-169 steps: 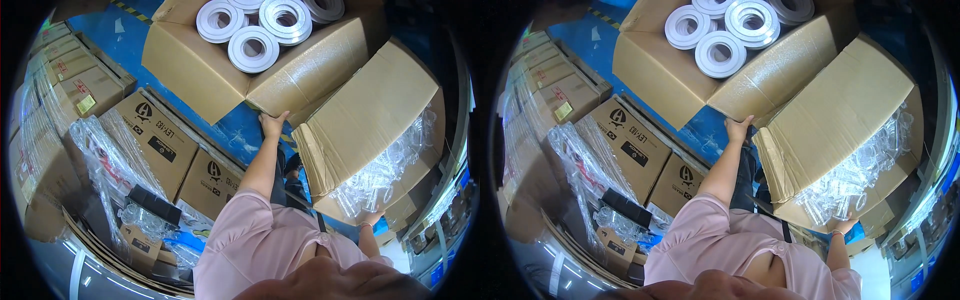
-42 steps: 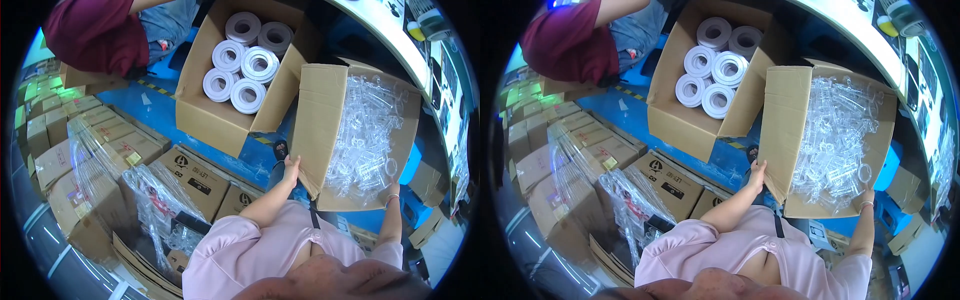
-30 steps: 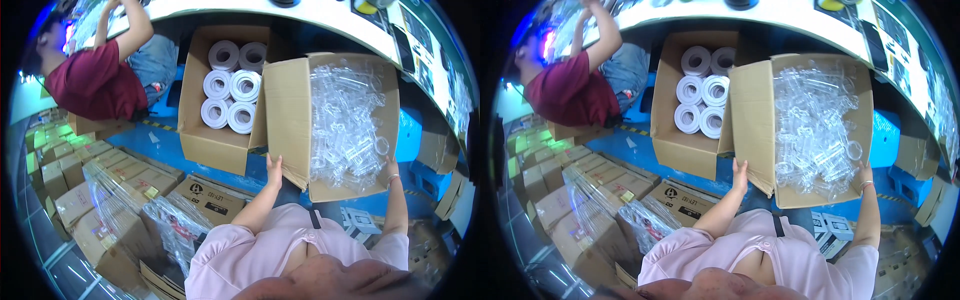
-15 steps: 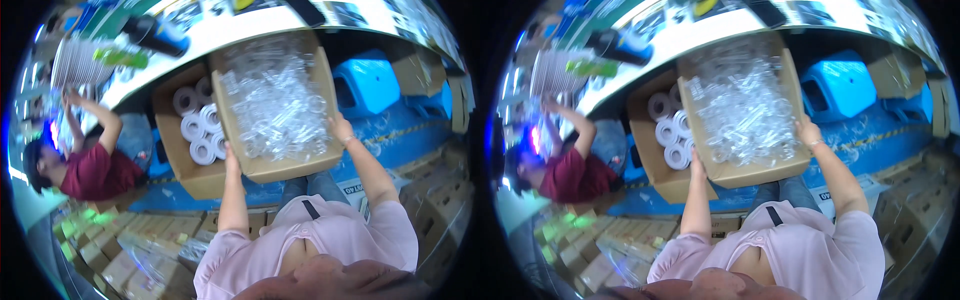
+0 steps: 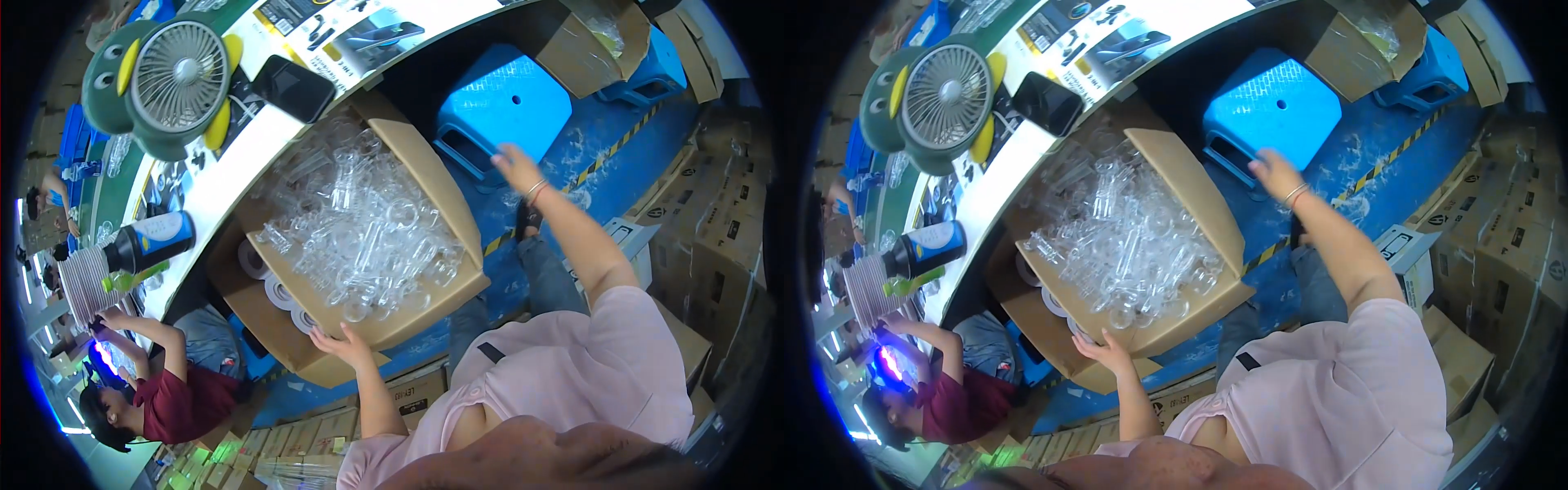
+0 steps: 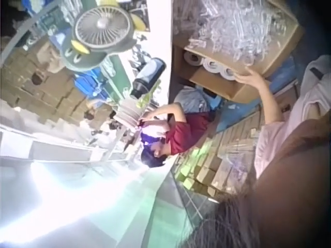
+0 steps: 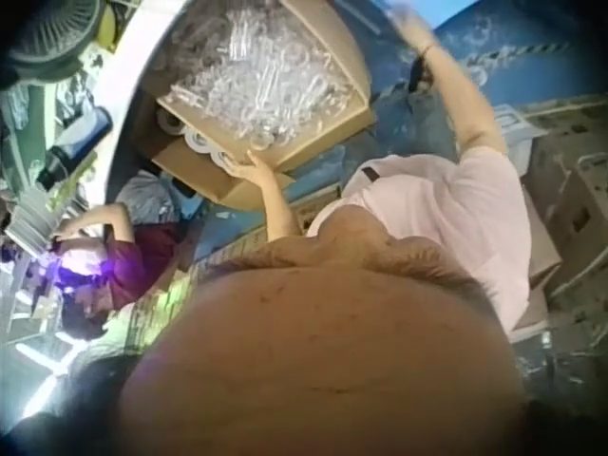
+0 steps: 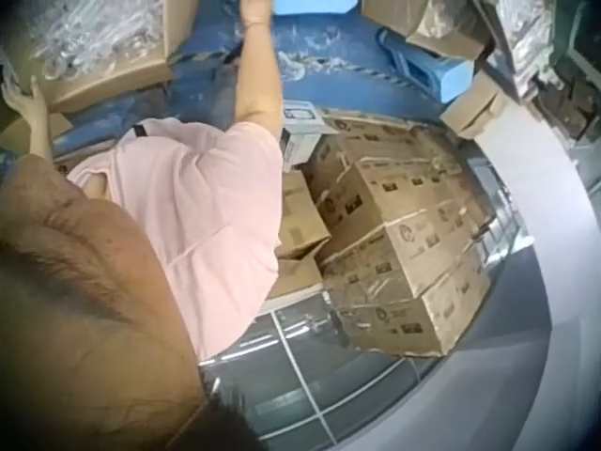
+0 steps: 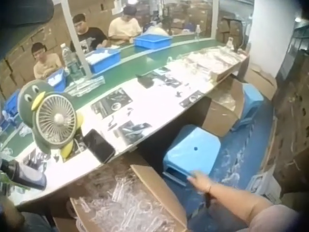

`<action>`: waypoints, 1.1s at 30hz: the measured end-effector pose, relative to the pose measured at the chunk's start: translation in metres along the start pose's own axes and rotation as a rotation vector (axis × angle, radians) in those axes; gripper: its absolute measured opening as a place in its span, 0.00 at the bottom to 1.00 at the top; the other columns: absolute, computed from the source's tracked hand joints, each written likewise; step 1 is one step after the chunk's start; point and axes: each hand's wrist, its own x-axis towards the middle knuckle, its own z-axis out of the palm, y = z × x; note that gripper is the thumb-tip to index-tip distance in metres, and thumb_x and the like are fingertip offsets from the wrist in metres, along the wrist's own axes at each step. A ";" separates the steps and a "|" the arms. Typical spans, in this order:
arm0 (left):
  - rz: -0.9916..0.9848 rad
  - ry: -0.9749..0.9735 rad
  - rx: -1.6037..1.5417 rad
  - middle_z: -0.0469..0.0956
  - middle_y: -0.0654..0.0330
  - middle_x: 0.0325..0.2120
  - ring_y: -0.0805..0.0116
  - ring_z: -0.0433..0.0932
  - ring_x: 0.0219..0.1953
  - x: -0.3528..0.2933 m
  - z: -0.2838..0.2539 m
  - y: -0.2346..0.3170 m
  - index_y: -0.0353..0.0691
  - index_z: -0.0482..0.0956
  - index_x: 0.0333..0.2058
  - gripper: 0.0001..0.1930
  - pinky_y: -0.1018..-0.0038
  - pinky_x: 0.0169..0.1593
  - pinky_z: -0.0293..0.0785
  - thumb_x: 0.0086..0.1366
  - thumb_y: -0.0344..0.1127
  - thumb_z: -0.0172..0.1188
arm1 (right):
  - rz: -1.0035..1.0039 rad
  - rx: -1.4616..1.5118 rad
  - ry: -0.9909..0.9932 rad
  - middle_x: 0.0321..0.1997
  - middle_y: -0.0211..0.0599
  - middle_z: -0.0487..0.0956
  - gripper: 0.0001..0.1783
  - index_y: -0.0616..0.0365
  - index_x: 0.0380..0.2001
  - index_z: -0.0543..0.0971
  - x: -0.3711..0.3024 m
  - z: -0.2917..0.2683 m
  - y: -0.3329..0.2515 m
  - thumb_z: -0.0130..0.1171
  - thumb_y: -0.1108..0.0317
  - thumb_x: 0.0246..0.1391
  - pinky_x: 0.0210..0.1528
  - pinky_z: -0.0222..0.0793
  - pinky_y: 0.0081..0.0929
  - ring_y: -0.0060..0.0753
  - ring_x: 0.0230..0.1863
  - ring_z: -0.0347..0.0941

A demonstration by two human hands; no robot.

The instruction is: Assembling and cleaning small glass and metal components at a factory assembly line workstation.

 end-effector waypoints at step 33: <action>-0.272 -1.216 -0.330 0.75 0.50 0.29 0.65 0.77 0.28 -0.108 0.397 0.745 0.27 0.43 0.58 0.44 0.75 0.28 0.73 0.56 0.52 0.55 | 0.429 0.222 -0.025 0.38 0.46 0.75 0.15 0.58 0.35 0.75 0.080 -0.359 0.477 0.51 0.58 0.51 0.41 0.67 0.34 0.47 0.39 0.72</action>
